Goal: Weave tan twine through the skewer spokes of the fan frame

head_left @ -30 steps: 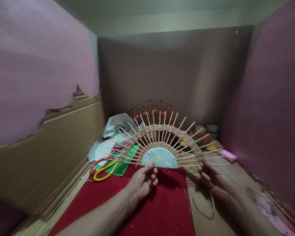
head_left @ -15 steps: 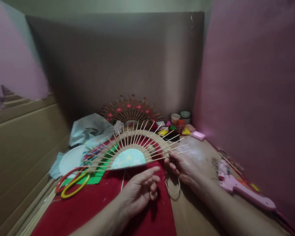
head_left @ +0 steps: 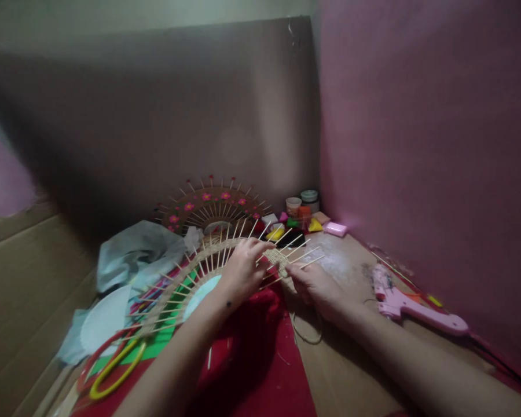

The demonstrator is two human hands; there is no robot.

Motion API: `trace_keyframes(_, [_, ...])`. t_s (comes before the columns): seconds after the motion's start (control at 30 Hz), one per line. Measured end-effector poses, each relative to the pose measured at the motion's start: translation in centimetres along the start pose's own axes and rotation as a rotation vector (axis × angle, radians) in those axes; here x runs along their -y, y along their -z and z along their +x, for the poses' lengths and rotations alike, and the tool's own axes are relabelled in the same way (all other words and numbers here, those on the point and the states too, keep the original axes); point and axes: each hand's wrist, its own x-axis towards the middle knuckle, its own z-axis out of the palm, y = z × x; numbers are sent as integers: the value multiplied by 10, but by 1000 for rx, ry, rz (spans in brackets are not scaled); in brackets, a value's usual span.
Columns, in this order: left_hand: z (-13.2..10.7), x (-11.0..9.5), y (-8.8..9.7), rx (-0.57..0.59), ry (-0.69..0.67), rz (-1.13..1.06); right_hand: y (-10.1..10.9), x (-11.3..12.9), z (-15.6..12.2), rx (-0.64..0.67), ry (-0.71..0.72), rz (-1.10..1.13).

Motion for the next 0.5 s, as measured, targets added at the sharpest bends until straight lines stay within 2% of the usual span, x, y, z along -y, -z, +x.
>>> trace_keyframes(0.1, [8,10,-5,186,-83,89,0,2,-1,-12,4,-54])
trace_keyframes(0.17, [11,11,-8,252,-139,114,0,3,-1,0,-4,-85])
trace_keyframes(0.3, [10,9,-11,299,-213,141,3,4,-1,52,-20,-67])
trace_keyframes(0.5, [8,5,-7,312,-216,93,9,6,-1,134,10,-37])
